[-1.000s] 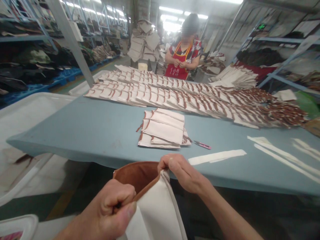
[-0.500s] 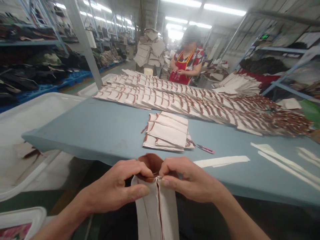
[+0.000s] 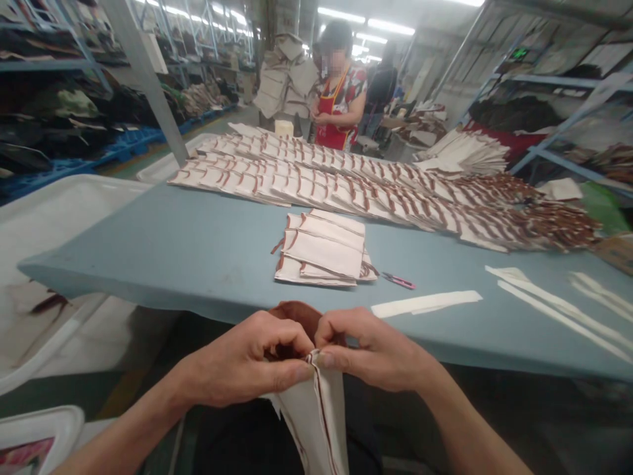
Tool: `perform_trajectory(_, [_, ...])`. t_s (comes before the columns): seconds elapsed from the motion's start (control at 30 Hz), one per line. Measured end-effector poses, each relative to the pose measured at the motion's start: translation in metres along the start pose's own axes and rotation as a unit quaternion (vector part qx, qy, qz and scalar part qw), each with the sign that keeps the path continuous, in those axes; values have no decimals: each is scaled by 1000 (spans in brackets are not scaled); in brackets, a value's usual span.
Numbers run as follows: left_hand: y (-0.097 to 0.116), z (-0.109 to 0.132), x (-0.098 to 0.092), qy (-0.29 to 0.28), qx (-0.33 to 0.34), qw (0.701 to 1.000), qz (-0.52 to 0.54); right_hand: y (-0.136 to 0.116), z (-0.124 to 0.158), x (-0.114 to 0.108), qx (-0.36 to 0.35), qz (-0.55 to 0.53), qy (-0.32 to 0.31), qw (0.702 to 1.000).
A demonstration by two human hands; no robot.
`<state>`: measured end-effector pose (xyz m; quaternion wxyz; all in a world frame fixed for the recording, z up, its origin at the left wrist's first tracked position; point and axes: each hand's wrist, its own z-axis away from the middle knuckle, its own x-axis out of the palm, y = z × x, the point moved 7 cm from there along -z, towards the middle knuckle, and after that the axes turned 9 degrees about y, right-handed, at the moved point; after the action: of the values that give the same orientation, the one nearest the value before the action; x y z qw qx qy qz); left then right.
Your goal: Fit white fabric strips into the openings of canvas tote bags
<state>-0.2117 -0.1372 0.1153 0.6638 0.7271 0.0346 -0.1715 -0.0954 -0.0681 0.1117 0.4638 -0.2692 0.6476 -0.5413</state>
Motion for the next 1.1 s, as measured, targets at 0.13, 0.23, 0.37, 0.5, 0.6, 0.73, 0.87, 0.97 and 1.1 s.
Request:
perform_trajectory(0.13, [-1,-1,2,-38,8,999,-14,9,1,0,4,-7,-5,1000])
perform_trajectory(0.23, [-4,0,2,-51,12,998,-46,17,2,0,18,-17,-10,1000])
perform_trajectory(0.37, [-8,2,5,-50,12,997,-64,24,3,1,37,-43,-7,998])
perform_trajectory(0.5, [-9,0,11,-9,-7,997,-75,23,6,1,40,-58,0,998])
perform_trajectory(0.6, [-10,-1,14,24,-38,996,-73,16,9,0,22,-18,23,999])
perform_trajectory(0.73, [-9,-1,20,29,-61,997,-34,5,13,-4,-23,71,71,995])
perform_trajectory(0.87, [-10,-2,23,31,-71,997,18,8,13,-2,-19,41,62,997])
perform_trajectory(0.97, [-15,-2,26,26,-89,995,40,17,12,3,4,-22,34,999])
perform_trajectory(1.1, [-18,-3,28,15,-104,993,59,23,12,4,19,-51,23,998])
